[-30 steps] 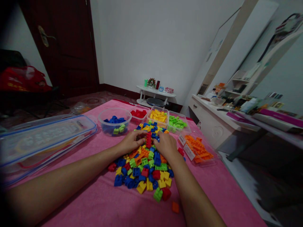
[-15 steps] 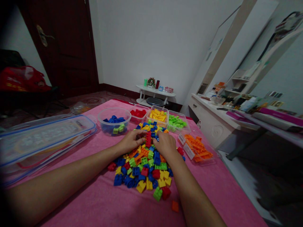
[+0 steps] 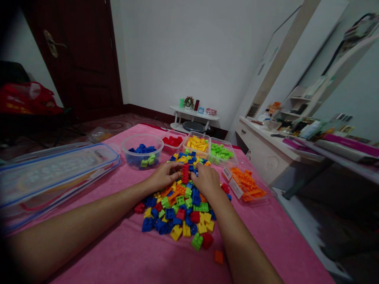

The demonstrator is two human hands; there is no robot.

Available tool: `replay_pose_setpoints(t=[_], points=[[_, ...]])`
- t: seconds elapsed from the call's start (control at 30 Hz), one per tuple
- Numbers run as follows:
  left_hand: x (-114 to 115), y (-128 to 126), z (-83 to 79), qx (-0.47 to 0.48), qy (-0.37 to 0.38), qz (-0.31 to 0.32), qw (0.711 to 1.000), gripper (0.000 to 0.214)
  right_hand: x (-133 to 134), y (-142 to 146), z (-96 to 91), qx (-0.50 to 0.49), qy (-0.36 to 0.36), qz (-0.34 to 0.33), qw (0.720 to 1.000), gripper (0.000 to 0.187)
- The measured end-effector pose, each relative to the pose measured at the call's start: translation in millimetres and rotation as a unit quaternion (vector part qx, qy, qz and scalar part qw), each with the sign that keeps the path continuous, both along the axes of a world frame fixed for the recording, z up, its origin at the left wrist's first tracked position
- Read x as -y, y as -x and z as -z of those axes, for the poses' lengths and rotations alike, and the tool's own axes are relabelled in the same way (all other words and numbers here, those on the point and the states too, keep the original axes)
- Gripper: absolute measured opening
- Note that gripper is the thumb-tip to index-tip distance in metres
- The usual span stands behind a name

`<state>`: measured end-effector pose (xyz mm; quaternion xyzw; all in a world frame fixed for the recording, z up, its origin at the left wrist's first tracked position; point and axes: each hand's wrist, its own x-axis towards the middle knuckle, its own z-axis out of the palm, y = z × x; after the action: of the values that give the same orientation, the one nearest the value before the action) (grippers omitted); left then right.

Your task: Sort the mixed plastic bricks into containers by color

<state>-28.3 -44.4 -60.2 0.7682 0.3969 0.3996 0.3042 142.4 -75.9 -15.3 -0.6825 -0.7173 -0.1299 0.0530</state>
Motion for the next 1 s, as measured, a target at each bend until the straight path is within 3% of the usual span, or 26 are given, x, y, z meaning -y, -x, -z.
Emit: replay_pose_setpoints(t=[0.27, 1.0], points=[[-3.3, 0.2, 6.1, 0.010, -0.010, 0.005, 1.000, 0.038, 0.5, 0.2, -0.6, 0.002, 0.007, 0.001, 1.000, 0.028], [-0.6, -0.2, 0.6, 0.013, -0.001, 0.012, 1.000, 0.036, 1.5, 1.2, -1.5, 0.007, 0.004, 0.002, 1.000, 0.027]])
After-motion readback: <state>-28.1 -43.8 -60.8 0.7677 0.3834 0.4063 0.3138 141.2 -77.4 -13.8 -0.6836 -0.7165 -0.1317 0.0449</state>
